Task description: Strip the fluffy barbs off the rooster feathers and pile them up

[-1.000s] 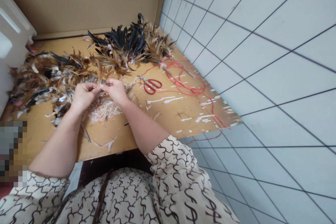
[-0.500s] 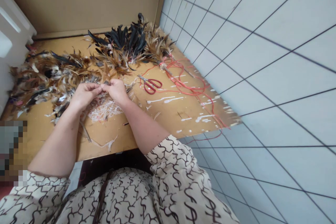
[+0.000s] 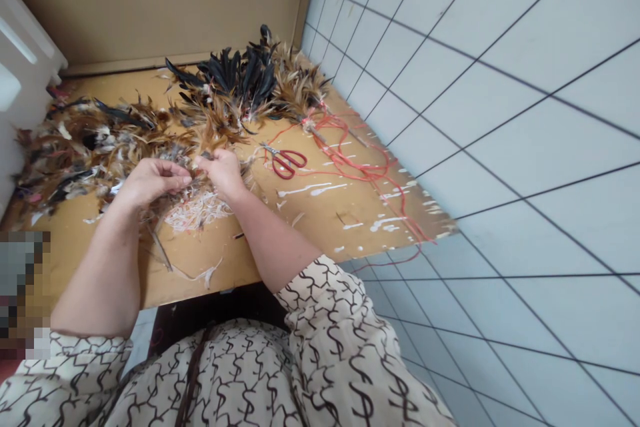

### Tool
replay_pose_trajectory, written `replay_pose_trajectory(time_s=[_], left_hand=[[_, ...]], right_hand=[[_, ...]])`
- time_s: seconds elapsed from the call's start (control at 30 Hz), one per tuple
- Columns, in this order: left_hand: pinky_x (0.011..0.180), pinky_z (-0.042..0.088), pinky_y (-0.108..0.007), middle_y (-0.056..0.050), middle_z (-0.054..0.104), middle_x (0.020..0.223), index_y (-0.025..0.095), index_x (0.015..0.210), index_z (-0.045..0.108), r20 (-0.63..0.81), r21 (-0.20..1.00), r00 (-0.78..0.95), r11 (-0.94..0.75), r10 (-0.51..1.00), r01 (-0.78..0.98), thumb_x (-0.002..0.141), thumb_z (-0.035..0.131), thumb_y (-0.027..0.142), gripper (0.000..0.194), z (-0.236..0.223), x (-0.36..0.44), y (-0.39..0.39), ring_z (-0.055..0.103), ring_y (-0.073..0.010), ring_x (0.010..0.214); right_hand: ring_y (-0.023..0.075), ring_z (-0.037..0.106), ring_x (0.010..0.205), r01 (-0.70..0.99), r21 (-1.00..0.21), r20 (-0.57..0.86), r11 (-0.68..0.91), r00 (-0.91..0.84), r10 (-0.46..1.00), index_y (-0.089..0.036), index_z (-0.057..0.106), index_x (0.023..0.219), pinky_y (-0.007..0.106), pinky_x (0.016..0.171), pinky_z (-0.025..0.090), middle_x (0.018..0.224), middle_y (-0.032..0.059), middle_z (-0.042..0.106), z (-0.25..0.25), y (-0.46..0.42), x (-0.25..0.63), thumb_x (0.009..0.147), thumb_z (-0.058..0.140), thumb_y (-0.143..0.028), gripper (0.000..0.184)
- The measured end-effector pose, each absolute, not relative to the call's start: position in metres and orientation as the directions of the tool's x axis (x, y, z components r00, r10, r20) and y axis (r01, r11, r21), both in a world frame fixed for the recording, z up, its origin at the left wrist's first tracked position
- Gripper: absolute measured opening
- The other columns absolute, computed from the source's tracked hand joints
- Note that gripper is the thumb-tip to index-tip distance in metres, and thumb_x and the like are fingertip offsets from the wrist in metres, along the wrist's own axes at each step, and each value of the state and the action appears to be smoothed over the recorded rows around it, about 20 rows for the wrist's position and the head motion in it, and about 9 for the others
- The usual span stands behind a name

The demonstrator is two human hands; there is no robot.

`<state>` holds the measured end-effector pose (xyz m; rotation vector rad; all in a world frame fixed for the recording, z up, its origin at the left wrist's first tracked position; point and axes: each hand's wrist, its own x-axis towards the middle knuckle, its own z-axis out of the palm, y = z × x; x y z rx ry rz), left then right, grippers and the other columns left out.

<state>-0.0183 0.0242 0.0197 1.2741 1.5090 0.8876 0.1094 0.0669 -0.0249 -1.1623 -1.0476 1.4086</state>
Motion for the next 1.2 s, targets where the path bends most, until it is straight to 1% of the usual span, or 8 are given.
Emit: replay_pose_trajectory(time_s=[0.1,0.27,0.43,0.6,0.73,0.9,1.03,1.2], left_hand=[[0.043,0.034,-0.021,0.003,0.052,0.039,0.015,0.049,0.062,-0.241,0.91,-0.024,0.234,0.97,0.341,0.04,0.082,0.022,0.022,0.023,-0.017,0.024,0.042,-0.0071,0.038],[0.043,0.032,-0.021,0.002,0.054,0.039,0.016,0.047,0.062,-0.268,0.893,0.009,0.245,0.963,0.377,0.047,0.071,0.008,0.012,0.02,-0.018,0.025,0.042,-0.0077,0.038],[0.045,0.033,-0.021,0.001,0.055,0.04,0.016,0.047,0.063,-0.289,0.877,0.03,0.252,0.957,0.409,0.049,0.065,0.005,0.011,0.018,-0.019,0.026,0.044,-0.0084,0.04],[0.043,0.031,-0.02,0.003,0.053,0.039,0.015,0.047,0.062,-0.248,0.879,-0.054,0.248,0.967,0.406,0.049,0.063,0.008,0.008,0.018,-0.02,0.025,0.041,-0.0071,0.038],[0.04,0.027,-0.019,0.004,0.05,0.038,0.015,0.049,0.061,-0.144,0.922,-0.208,0.207,0.968,0.327,0.049,0.064,0.01,0.005,0.016,-0.023,0.028,0.037,-0.0058,0.036],[0.04,0.028,-0.02,0.004,0.05,0.041,0.015,0.055,0.061,-0.015,0.984,-0.439,0.092,0.898,0.154,0.052,0.064,0.014,0.004,0.012,-0.024,0.033,0.038,-0.0061,0.038],[0.043,0.032,-0.02,0.005,0.051,0.044,0.015,0.057,0.061,-0.018,0.999,-0.443,0.033,0.896,0.025,0.05,0.066,0.016,0.008,0.01,-0.018,0.035,0.041,-0.0059,0.041],[0.048,0.038,-0.021,0.004,0.054,0.047,0.015,0.057,0.061,-0.038,0.999,-0.381,0.035,0.924,-0.016,0.046,0.069,0.02,0.015,0.011,-0.01,0.033,0.043,-0.0053,0.043]], right_hand=[[0.0038,0.036,0.042,-0.17,-0.976,-0.127,-0.135,-0.053,0.99,-0.017,0.043,0.047,0.019,0.044,0.028,0.042,-0.0079,0.044,-0.026,0.067,0.109,0.06,0.08,-0.028,0.04],[0.0043,0.036,0.042,-0.181,-0.975,-0.122,-0.131,-0.061,0.991,-0.018,0.042,0.047,0.02,0.044,0.027,0.042,-0.0074,0.044,-0.026,0.067,0.109,0.059,0.08,-0.028,0.041],[0.0048,0.036,0.043,-0.164,-0.977,-0.123,-0.133,-0.074,0.99,-0.018,0.042,0.048,0.02,0.045,0.027,0.042,-0.0072,0.044,-0.026,0.066,0.109,0.061,0.079,-0.028,0.04],[0.0049,0.034,0.044,-0.162,-0.977,-0.132,-0.14,-0.063,0.989,-0.018,0.041,0.048,0.021,0.046,0.026,0.044,-0.0069,0.044,-0.025,0.066,0.11,0.063,0.077,-0.024,0.039],[0.0039,0.031,0.042,-0.216,-0.967,-0.132,-0.135,-0.028,0.991,-0.017,0.042,0.048,0.02,0.045,0.023,0.042,-0.0084,0.04,-0.024,0.067,0.11,0.065,0.074,-0.019,0.037],[0.0039,0.03,0.042,-0.245,-0.961,-0.139,-0.131,0.015,0.99,-0.017,0.043,0.049,0.02,0.044,0.023,0.042,-0.0084,0.04,-0.021,0.067,0.111,0.067,0.073,-0.017,0.034],[0.0037,0.032,0.042,-0.206,-0.967,-0.145,-0.153,-0.054,0.988,-0.017,0.043,0.047,0.02,0.044,0.024,0.041,-0.008,0.041,-0.022,0.065,0.11,0.064,0.076,-0.02,0.038],[0.0037,0.036,0.041,-0.178,-0.975,-0.112,-0.136,-0.138,0.984,-0.017,0.045,0.047,0.02,0.044,0.026,0.042,-0.0071,0.046,-0.024,0.062,0.107,0.059,0.079,-0.023,0.037]])
